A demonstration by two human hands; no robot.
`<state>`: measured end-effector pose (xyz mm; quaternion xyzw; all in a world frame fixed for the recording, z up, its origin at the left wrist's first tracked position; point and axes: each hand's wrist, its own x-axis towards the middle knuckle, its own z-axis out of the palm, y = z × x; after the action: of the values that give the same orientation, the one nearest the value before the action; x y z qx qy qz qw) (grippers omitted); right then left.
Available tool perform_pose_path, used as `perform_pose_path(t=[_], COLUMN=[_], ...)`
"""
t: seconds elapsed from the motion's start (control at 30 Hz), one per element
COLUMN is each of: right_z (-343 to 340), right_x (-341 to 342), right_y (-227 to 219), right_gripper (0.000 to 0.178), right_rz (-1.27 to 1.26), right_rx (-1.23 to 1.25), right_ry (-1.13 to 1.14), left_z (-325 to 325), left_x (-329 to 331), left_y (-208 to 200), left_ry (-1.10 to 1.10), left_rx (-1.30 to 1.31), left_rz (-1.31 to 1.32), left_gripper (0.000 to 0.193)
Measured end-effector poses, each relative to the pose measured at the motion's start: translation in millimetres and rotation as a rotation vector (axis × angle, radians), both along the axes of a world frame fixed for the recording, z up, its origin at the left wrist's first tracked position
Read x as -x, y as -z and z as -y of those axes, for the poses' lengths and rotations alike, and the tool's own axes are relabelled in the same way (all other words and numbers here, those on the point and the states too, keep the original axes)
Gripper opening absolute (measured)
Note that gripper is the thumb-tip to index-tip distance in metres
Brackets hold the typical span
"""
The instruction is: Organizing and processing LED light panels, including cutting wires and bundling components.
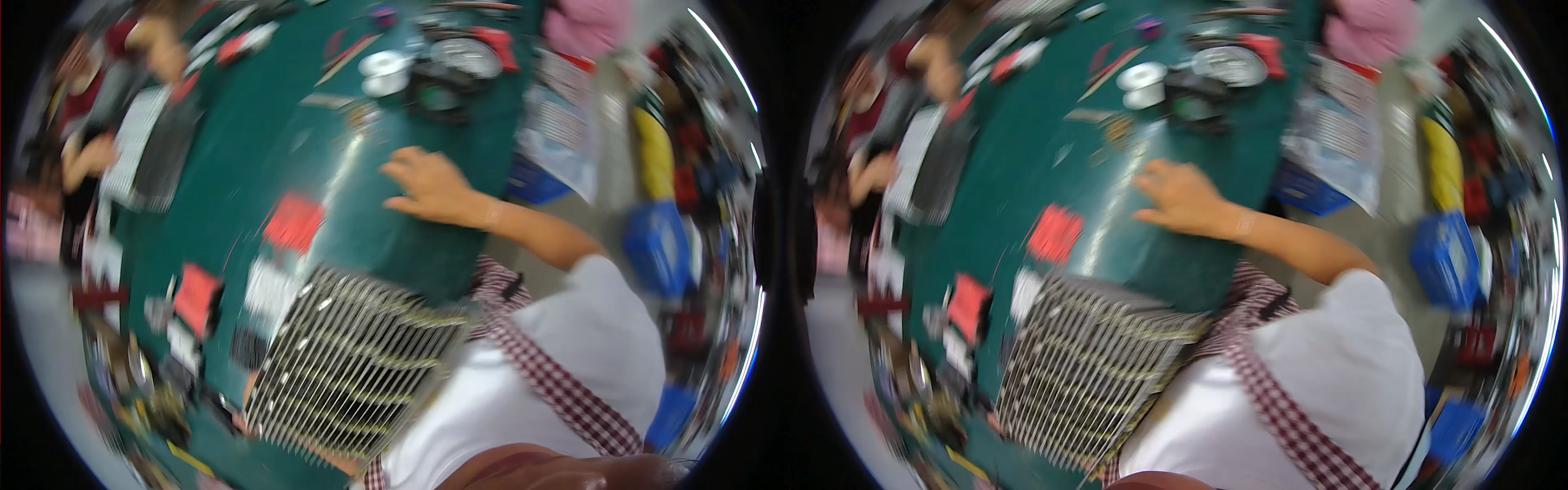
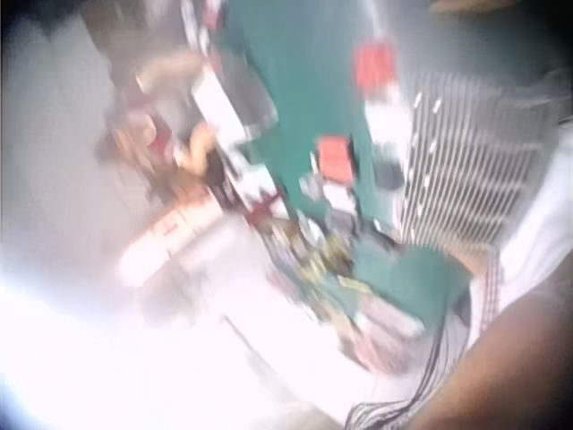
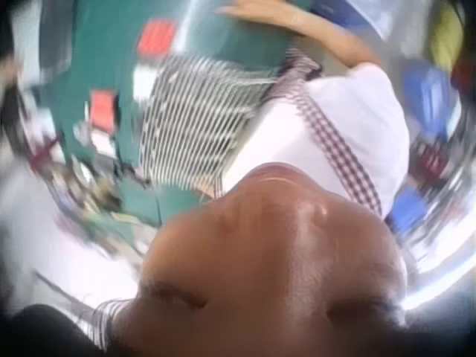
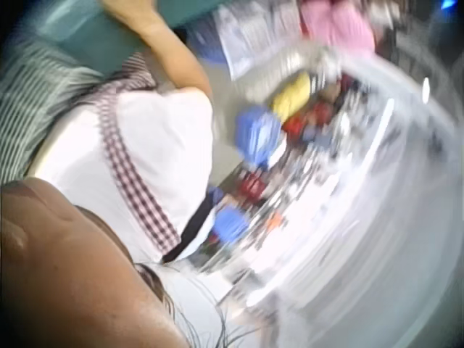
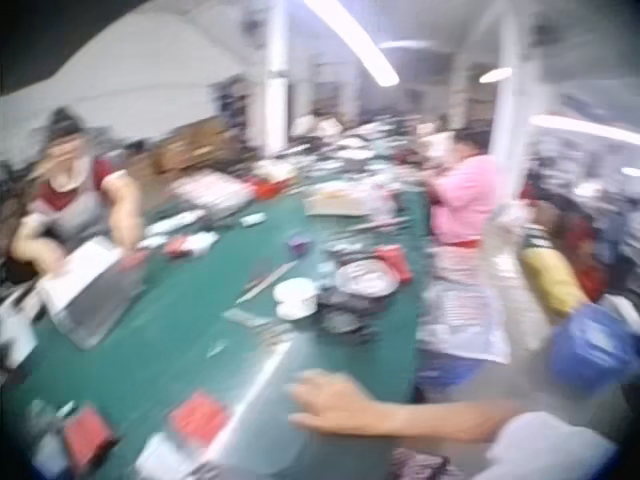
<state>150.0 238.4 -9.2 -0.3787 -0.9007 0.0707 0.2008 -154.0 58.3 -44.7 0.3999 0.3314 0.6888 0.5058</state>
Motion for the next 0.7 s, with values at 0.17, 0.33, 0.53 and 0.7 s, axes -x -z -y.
perform_pose_path(t=[0.17,0.33,0.53,0.7], right_z=[0.2,-59.5,-100.0,-92.4], right_x=[3.7,64.7,197.8,290.7], right_y=[-17.4,-52.8,-16.9,29.1], right_gripper=[0.076,0.045,0.018,0.012], right_rz=[0.426,0.241,0.117,0.028], right_rx=[0.027,-0.014,0.261,0.230], right_ry=[0.016,-0.363,-0.701,-0.870], left_z=[100.3,91.3,88.3,89.1], left_x=[15.3,5.2,6.1,2.6], left_y=[-10.2,-48.3,-48.8,-44.7], left_ry=[-0.421,-0.466,-0.431,-0.401], left_rx=[0.060,0.116,0.024,-0.007], left_rz=[-0.069,-0.293,-0.273,-0.211], left_gripper=[0.092,0.096,0.099,0.099])
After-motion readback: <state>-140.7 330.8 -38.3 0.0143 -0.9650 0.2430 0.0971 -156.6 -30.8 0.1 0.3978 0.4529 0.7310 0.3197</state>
